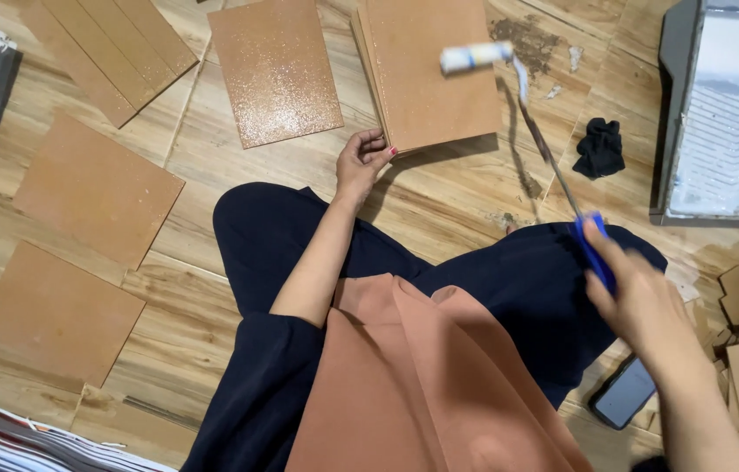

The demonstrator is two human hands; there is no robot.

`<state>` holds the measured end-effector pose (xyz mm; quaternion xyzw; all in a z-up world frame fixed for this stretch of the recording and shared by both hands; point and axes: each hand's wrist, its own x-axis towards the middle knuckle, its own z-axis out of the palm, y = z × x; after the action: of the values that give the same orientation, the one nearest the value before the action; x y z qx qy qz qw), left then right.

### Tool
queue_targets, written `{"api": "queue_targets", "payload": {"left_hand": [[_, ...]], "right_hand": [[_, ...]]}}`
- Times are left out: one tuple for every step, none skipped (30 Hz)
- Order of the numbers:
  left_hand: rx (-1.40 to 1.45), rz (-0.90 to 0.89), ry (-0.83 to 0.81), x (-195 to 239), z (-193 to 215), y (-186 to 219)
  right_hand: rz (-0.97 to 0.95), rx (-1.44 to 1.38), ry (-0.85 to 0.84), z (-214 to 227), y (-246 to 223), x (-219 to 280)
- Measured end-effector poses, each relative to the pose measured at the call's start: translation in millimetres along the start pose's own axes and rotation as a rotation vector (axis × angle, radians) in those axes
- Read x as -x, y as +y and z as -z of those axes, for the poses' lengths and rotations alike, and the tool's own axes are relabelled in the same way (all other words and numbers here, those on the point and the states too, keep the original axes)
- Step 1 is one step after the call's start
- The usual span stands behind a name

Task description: The person applies glue to a brown cardstock piece using a small roller, then places it on a white sheet. They continue to place additional brown pieces onto the white sheet, pressing them down to adhere.

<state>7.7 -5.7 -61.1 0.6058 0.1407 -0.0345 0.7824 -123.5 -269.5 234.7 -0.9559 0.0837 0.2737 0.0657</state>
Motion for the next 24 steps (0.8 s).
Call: {"api": "queue_targets", "payload": {"left_hand": [[-0.001,-0.005,0.001,-1,0,-2],[-0.009,-0.009,0.0,-1,0,-3],[-0.018,-0.013,0.002,-2,1,-4],[-0.02,-0.018,0.005,-2,2,-7],[-0.02,-0.012,0.006,-4,2,-9],[-0.02,-0.006,0.007,-5,3,-12],[-0.02,-0.011,0.008,-6,3,-12],[-0.014,-0.009,0.008,-6,3,-13],[-0.008,-0.005,0.007,-7,2,-14],[-0.008,-0.007,0.004,-7,2,-13],[-0.017,-0.01,0.005,-6,2,-12],[-0.026,-0.013,0.006,-5,2,-12],[-0.024,-0.013,0.005,-6,2,-13],[0.003,-0.03,-0.002,-7,3,-15],[0.031,-0.045,-0.009,-7,3,-18],[0.033,-0.043,-0.01,-7,2,-15],[0.036,-0.034,-0.003,-5,1,-13],[0.039,-0.026,0.003,-4,1,-11],[0.039,-0.022,-0.001,-3,1,-8],[0.02,-0.005,0.012,-1,0,-5],[0.001,0.011,0.024,-1,-1,-2],[0.001,0.014,0.017,0,-2,0],[0.003,0.006,0.021,1,-2,1],[0.004,-0.002,0.025,3,-2,3]], "right_hand": [[0.004,-0.002,0.004,1,-1,-15],[0.113,-0.057,0.096,3,-3,-29],[0.222,-0.115,0.191,4,-5,-44],[0.227,-0.117,0.194,7,-9,-52],[0.197,-0.095,0.179,11,-12,-60],[0.167,-0.074,0.165,14,-16,-68],[0.169,-0.075,0.169,14,-15,-68],[0.187,-0.081,0.182,13,-14,-69],[0.201,-0.087,0.194,12,-13,-69],[0.2,-0.088,0.197,11,-12,-61],[0.169,-0.084,0.17,10,-10,-52],[0.139,-0.081,0.143,9,-9,-44],[0.138,-0.079,0.144,11,-9,-28],[0.033,-0.011,0.055,12,-10,-12],[-0.076,0.057,-0.032,14,-9,4],[-0.079,0.06,-0.033,6,6,13],[-0.078,0.143,-0.051,-2,22,23],[-0.078,0.226,-0.069,-11,38,33],[-0.083,0.225,-0.071,-5,46,42],[-0.148,0.158,-0.096,0,54,52],[-0.215,0.087,-0.116,5,62,61],[-0.223,0.085,-0.117,2,77,64],[-0.134,-0.198,0.015,-1,92,67],[-0.052,-0.503,0.162,-4,107,70]]}}
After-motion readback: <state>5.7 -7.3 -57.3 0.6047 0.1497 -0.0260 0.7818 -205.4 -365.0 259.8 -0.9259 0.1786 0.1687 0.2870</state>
